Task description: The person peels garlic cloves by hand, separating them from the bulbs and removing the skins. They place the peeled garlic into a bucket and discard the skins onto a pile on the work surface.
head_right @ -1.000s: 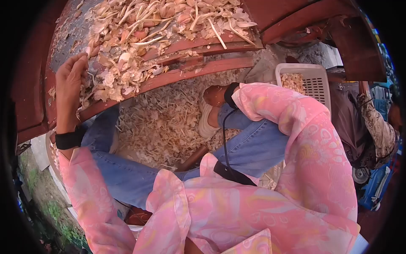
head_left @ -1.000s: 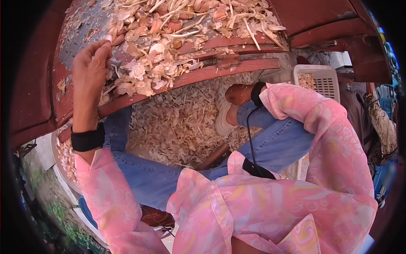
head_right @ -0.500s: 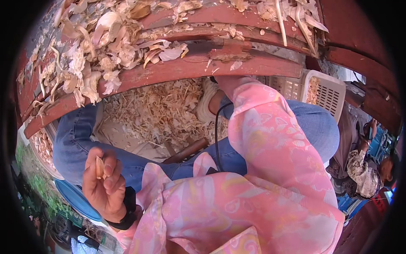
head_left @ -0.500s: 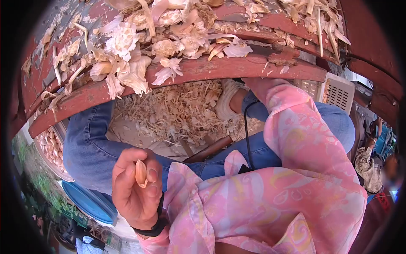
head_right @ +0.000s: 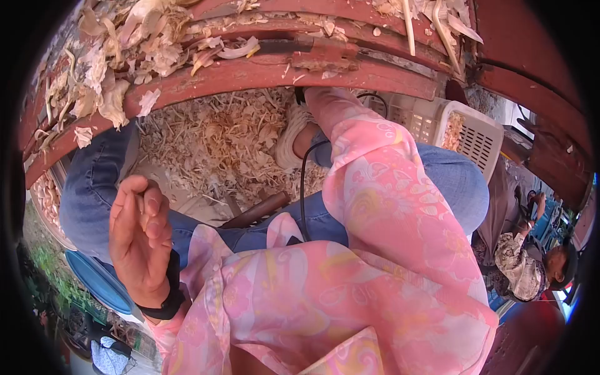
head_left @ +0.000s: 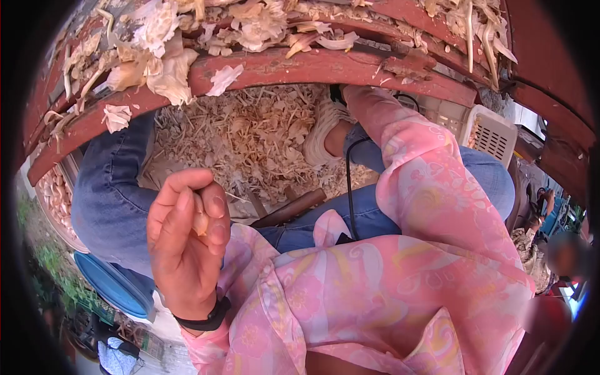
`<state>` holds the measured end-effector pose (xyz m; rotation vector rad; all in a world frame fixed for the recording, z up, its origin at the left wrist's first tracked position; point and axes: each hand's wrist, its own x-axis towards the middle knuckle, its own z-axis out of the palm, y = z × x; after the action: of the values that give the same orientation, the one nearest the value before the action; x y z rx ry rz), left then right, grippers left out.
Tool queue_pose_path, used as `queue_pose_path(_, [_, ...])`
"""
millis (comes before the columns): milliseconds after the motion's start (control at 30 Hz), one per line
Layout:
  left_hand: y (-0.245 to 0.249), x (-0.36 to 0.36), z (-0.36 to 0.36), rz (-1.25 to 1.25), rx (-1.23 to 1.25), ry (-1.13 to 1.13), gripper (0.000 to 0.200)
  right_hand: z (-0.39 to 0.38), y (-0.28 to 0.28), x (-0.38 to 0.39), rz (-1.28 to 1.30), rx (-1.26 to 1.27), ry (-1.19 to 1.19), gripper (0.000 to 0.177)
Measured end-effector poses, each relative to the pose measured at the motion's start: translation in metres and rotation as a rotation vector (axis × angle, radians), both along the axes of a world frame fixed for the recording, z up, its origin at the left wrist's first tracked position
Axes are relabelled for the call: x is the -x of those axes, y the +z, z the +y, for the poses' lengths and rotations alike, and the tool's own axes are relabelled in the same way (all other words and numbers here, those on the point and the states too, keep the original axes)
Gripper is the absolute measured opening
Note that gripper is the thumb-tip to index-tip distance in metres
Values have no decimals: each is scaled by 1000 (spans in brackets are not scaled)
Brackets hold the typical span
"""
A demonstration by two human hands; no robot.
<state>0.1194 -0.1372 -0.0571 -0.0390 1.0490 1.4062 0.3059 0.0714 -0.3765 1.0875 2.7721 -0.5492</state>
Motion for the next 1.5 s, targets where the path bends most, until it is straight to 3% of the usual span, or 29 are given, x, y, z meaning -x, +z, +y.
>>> queue_pose_path(367, [-11,21,2,-142,-181,139,34,10,5,-30,-66,-49,49,17])
queue_pose_path(633, [-16,17,8,-70,46,226,39,29,-3,-17,-162,12,113,18])
queue_pose_path(967, [-3,13,-3,-144,-268,102,42,12,31,12,-292,146,392,18])
queue_pose_path(1067, [11,1,-7,-23,-210,100,39,-38,70,33,-281,207,580,18])
queue_pose_path(1133, [13,-4,-13,453,-229,12,34,-61,113,48,-216,292,650,18])
queue_pose_path(1167, [17,-7,-17,462,-253,11,34,-73,140,53,-167,352,675,18])
queue_pose_path(1233, [26,-15,-24,763,-176,10,30,-89,217,63,-45,572,670,17])
queue_pose_path(1267, [28,-18,-29,768,-200,13,30,-92,245,61,-45,547,665,17])
queue_pose_path(1333, [28,-17,-39,915,-222,-17,29,-98,289,58,393,828,456,14])
queue_pose_path(1467, [33,-22,-48,778,-297,8,27,-99,354,42,625,794,256,14])
queue_pose_path(1500, [35,-23,-48,598,-294,-15,28,-101,364,39,686,739,303,14])
